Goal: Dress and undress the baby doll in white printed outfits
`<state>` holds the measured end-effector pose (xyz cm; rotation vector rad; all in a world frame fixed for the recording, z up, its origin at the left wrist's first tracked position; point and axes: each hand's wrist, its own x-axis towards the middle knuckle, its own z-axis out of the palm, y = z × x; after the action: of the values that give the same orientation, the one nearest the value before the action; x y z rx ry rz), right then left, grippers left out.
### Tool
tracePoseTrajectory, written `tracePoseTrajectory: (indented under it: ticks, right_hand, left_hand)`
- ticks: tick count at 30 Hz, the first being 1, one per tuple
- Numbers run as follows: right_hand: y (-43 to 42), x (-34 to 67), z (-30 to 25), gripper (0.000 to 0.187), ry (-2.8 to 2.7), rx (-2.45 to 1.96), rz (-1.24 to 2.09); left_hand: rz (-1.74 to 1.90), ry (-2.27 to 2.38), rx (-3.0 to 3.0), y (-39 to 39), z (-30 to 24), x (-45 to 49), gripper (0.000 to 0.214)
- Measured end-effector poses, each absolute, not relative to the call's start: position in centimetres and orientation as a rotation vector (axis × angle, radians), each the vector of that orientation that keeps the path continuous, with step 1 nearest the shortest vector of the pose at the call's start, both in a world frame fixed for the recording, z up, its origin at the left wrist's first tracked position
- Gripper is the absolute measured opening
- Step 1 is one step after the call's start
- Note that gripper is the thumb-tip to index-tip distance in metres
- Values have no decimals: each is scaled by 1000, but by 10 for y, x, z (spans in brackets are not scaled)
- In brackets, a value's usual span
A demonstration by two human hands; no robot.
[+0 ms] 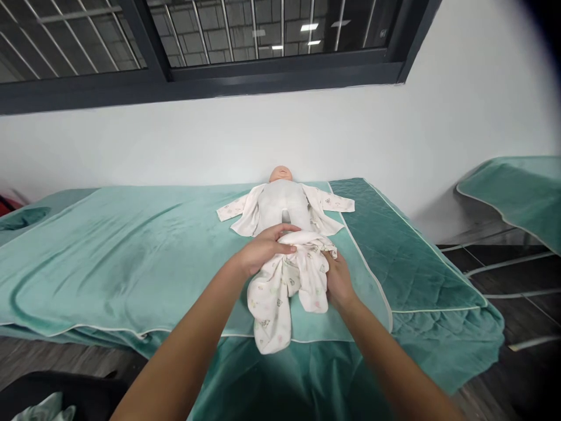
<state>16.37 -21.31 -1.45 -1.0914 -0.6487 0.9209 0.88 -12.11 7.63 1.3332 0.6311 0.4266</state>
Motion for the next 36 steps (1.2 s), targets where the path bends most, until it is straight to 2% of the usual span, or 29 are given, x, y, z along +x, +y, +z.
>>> tracePoseTrajectory:
  ticks: [7,13,17,24,31,36]
  right_hand:
    - [-208,164,-12,48,-609,-1032,1068]
    - [-192,176,-24,47,-762,-1142,828]
    - [-175,187,-23,44,-850,-1205,680]
    - [-146,211,-13,24,-1055,-1472,405]
    - [-107,230,-8,15,-1152,-1657,199]
    - [-101,237,-18,12,-1295,-1573,248]
  left_hand:
    - [712,757,1628,-117,74,35,38]
    - [940,813,1877,-104,61,45,34]
    - [967,792,1882,-87,56,52,33]
    - [1011,814,1982,-64,58,60,32]
    - [1078,833,1979,-43,63,62,27]
    - [843,624,1585,-34,49,36,37]
